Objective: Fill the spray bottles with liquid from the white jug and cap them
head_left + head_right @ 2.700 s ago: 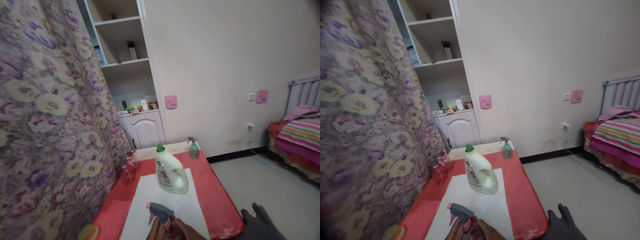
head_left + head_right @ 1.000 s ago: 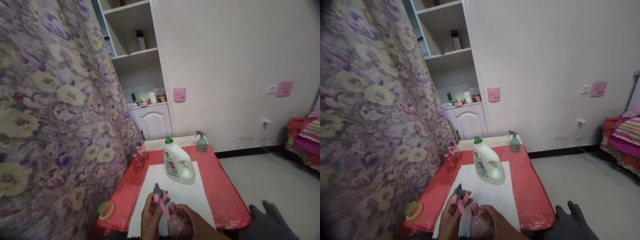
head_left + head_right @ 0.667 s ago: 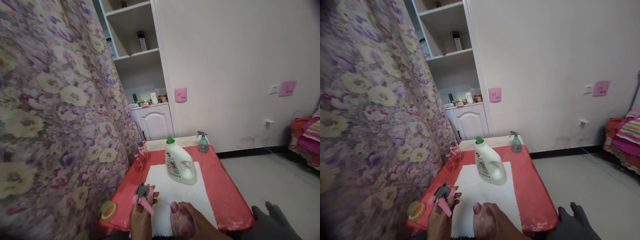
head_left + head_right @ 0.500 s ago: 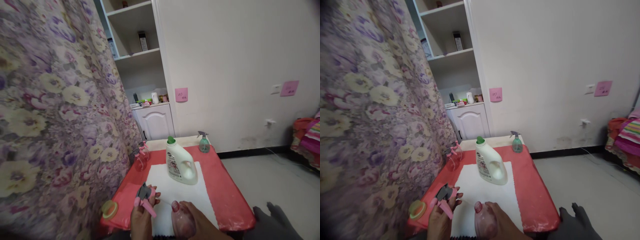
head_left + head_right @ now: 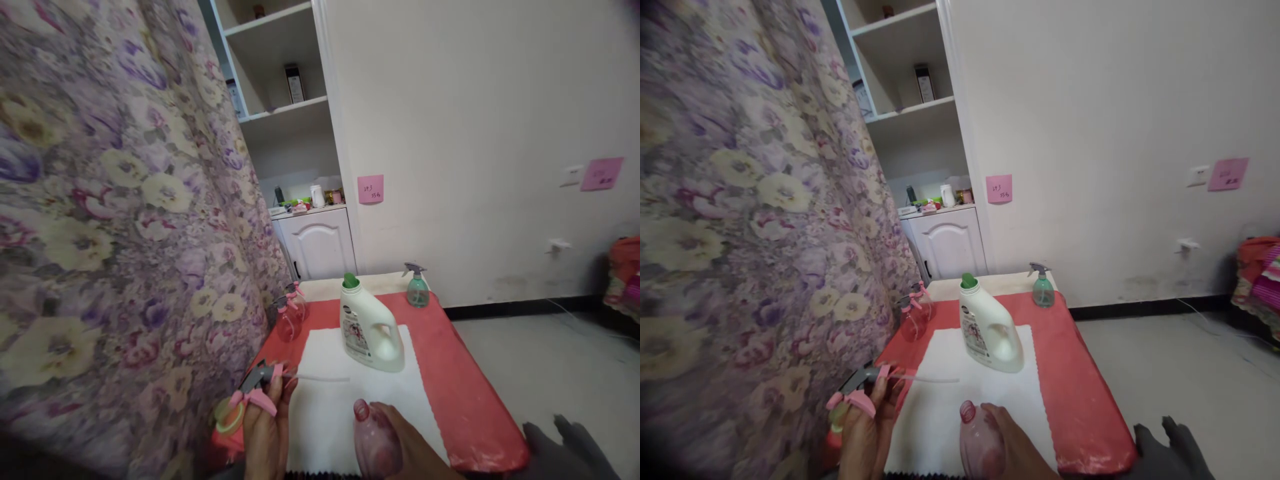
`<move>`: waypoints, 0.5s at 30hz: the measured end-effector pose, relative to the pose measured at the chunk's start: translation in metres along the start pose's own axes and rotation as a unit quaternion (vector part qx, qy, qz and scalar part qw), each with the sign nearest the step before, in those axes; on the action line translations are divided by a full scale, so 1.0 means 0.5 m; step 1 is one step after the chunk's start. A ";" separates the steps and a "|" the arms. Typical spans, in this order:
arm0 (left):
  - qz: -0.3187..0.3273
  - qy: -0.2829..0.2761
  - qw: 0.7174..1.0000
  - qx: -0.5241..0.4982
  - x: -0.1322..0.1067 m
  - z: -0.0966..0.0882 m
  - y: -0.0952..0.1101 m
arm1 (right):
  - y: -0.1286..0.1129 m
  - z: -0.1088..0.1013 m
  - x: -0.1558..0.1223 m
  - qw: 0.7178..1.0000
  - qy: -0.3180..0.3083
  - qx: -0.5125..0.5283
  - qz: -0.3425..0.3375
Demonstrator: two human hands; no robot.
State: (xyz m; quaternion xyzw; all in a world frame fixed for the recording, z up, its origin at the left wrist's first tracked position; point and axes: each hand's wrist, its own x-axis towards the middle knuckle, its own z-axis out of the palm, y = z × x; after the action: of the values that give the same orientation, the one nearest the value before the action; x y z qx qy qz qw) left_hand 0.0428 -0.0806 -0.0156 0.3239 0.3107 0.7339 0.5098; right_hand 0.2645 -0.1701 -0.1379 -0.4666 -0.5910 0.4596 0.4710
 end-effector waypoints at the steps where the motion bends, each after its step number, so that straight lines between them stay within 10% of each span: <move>1: 0.007 0.006 1.000 0.000 0.012 -0.005 0.001 | -0.006 0.000 -0.001 1.000 0.003 0.004 -0.001; 7: 0.032 -0.009 0.986 0.165 0.091 -0.049 -0.024 | -0.036 0.002 0.000 0.999 0.004 0.039 -0.030; 15: 0.087 -0.119 0.889 0.434 0.194 -0.038 -0.083 | -0.034 0.009 0.004 0.997 0.053 0.050 0.008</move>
State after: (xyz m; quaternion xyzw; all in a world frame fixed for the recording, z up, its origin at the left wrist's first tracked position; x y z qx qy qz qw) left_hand 0.0242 0.0210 -0.0440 0.6236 0.5058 0.5233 0.2854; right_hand 0.2579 -0.1709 -0.1217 -0.4709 -0.5376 0.4671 0.5206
